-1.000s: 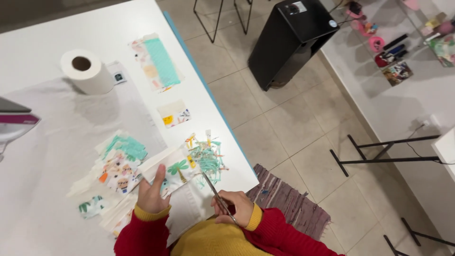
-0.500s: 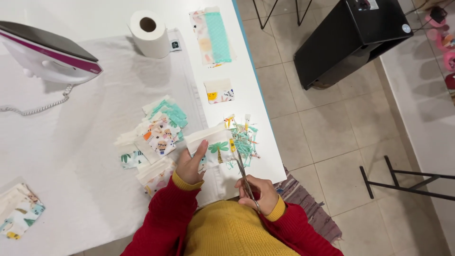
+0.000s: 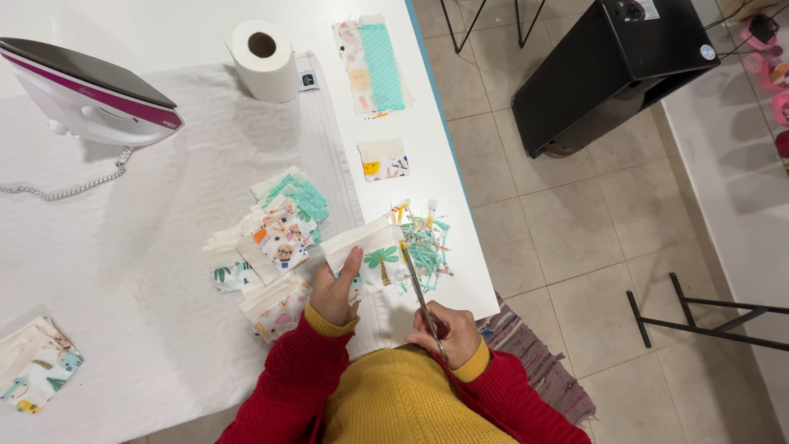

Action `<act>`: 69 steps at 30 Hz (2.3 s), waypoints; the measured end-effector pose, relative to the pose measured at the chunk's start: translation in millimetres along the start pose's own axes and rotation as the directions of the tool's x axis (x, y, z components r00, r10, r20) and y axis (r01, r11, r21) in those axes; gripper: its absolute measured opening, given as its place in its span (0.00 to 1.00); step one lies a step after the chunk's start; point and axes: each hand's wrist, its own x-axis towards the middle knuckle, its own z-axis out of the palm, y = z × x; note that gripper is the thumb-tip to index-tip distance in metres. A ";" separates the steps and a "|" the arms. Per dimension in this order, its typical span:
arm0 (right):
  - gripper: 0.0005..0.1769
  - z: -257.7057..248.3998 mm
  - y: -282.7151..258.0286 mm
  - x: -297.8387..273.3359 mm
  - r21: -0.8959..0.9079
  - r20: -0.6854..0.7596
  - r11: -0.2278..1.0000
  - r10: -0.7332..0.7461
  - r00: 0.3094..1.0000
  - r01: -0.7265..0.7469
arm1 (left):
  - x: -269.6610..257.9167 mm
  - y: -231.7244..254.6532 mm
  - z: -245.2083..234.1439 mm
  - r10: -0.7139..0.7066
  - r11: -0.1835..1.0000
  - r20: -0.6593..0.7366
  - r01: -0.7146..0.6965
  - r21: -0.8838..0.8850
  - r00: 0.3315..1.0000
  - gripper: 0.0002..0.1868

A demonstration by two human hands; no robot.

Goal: Cutting small square pieces of patterned fabric with scissors.

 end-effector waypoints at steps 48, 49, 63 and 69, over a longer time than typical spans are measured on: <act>0.22 18.7 8.1 13.6 0.094 -0.147 0.991 -0.080 0.986 0.094 | 16.5 -39.0 -33.5 0.416 0.732 0.352 -0.538 0.417 0.838 0.22; 0.22 18.7 7.7 13.7 0.093 -0.151 0.991 -0.085 0.985 0.100 | 17.1 -39.0 -32.7 0.419 0.729 0.356 -0.543 0.417 0.835 0.22; 0.16 7.2 -15.9 16.8 0.383 0.016 0.921 0.067 0.998 -0.068 | 14.6 -30.5 -16.1 0.012 0.990 0.087 0.000 -0.140 0.996 0.22; 0.15 8.1 -23.4 48.7 0.593 -0.096 0.802 0.165 0.982 -0.077 | 6.3 -43.6 -23.1 0.063 0.989 0.158 -0.041 -0.139 0.985 0.21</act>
